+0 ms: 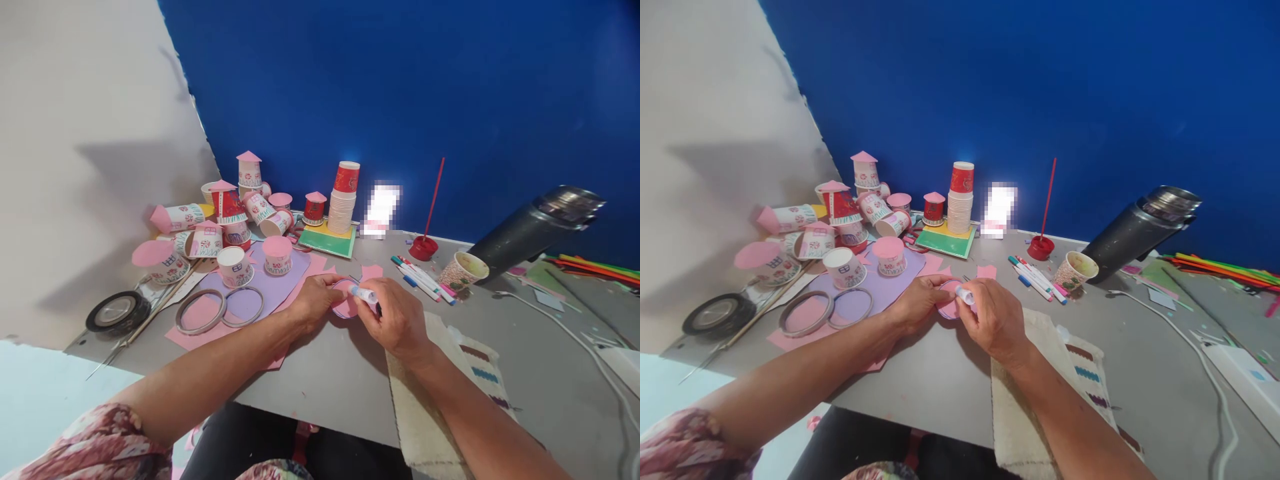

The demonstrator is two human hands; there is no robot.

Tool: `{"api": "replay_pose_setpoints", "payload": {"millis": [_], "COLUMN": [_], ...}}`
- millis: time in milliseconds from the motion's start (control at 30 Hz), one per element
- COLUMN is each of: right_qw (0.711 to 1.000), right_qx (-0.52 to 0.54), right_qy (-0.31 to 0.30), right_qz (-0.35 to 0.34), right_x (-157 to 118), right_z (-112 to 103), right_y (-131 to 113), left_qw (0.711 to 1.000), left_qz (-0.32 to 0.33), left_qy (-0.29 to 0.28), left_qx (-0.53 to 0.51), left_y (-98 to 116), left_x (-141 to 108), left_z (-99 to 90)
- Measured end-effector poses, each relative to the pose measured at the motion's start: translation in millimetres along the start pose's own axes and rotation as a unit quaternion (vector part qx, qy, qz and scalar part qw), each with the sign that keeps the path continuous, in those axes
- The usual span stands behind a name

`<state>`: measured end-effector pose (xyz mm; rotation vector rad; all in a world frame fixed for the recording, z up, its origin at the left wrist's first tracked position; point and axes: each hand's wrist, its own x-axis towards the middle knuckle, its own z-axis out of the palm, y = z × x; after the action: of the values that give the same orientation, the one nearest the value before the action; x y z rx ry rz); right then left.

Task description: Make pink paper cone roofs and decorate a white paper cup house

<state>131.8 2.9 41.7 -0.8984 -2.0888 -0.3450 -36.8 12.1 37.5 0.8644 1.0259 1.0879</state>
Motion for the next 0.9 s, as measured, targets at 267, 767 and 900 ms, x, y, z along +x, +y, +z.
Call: {"api": "replay_pose_setpoints", "payload": {"millis": [267, 767, 900], "right_qw": [0.998, 0.996, 0.996], "right_qx": [-0.059, -0.076, -0.034], "right_qy": [0.006, 0.027, 0.05], "right_qz": [-0.029, 0.034, 0.06], "right_x": [1, -6, -5], "right_z": [-1, -4, -8], "right_y": [-1, 20, 16], "left_qw": [0.998, 0.997, 0.999], "left_qz": [0.028, -0.014, -0.026], "left_qy": [0.006, -0.003, 0.019], "left_qx": [0.058, 0.077, 0.022], "left_y": [-1, -3, -3], "left_x": [-4, -4, 2], "left_z": [2.3, 1.5, -1.0]}}
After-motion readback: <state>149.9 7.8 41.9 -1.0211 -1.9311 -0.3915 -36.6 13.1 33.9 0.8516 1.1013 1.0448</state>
